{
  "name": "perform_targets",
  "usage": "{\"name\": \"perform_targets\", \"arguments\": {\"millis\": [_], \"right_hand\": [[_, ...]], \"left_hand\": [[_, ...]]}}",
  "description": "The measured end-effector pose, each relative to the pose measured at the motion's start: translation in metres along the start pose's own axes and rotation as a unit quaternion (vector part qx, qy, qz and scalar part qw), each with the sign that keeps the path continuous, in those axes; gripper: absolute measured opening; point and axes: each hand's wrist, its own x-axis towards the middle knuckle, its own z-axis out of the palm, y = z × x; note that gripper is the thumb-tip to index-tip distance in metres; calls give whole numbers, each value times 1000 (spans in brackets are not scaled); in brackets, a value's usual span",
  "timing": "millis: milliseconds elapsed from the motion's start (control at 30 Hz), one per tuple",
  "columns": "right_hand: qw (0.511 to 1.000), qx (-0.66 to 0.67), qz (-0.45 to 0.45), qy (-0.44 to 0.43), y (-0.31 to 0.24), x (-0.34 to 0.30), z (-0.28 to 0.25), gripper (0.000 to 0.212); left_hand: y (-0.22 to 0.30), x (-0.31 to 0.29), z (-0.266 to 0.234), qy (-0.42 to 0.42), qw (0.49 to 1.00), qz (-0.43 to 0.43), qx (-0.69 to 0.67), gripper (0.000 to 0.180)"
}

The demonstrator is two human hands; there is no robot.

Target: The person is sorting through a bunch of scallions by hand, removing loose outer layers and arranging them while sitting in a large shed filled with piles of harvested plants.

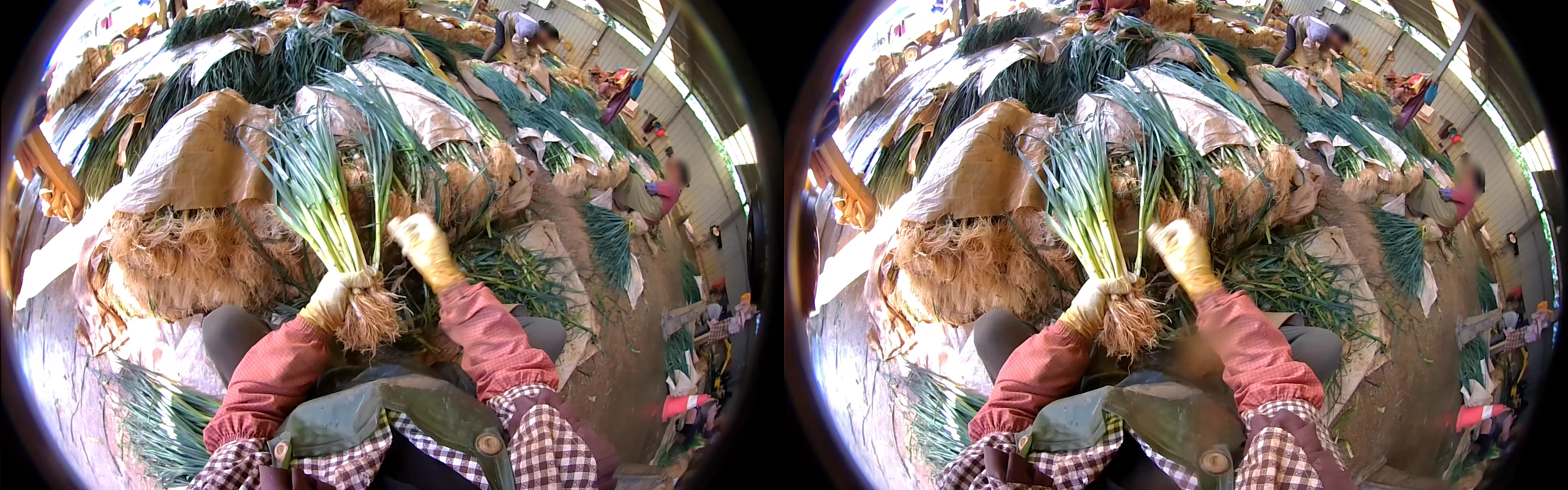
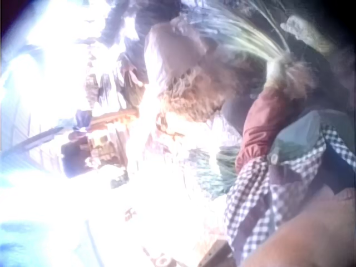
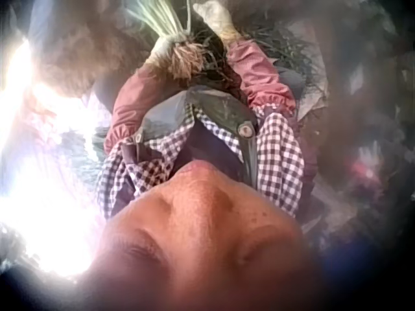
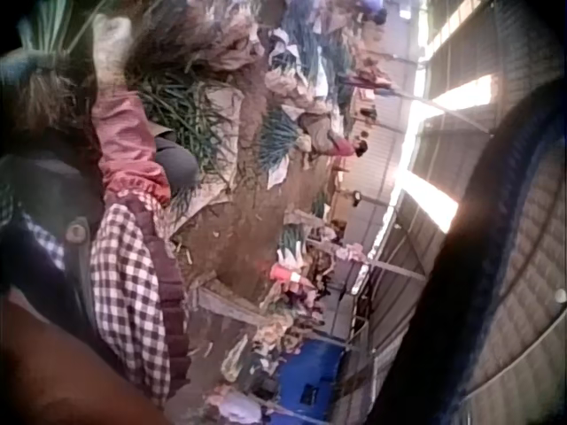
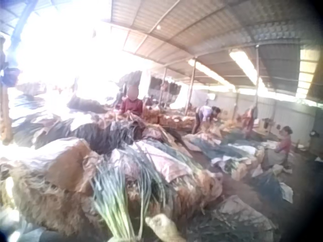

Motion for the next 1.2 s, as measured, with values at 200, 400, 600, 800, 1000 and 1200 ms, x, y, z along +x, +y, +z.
{"name": "perform_targets", "arguments": {"millis": [200,400,600,800,1000,1200], "right_hand": [[921,250,287,-83,-25,-30,41,16],[845,355,397,41,15,-15,6,26],[904,27,304,-299,-14,12,22,31],[944,-321,70,-37,-21,43,30,50],[883,-406,6,-235,-29,65,41,33],[909,-357,-78,-202,-33,43,55,25]], "left_hand": [[-1,-5,-7,21,994,60,-88,28],[24,-19,-6,-22,991,65,-115,38],[0,0,-15,23,999,36,-30,29],[-6,10,-23,88,993,54,50,22],[-5,10,-24,86,990,46,100,22],[2,5,-21,77,996,21,45,18]]}}
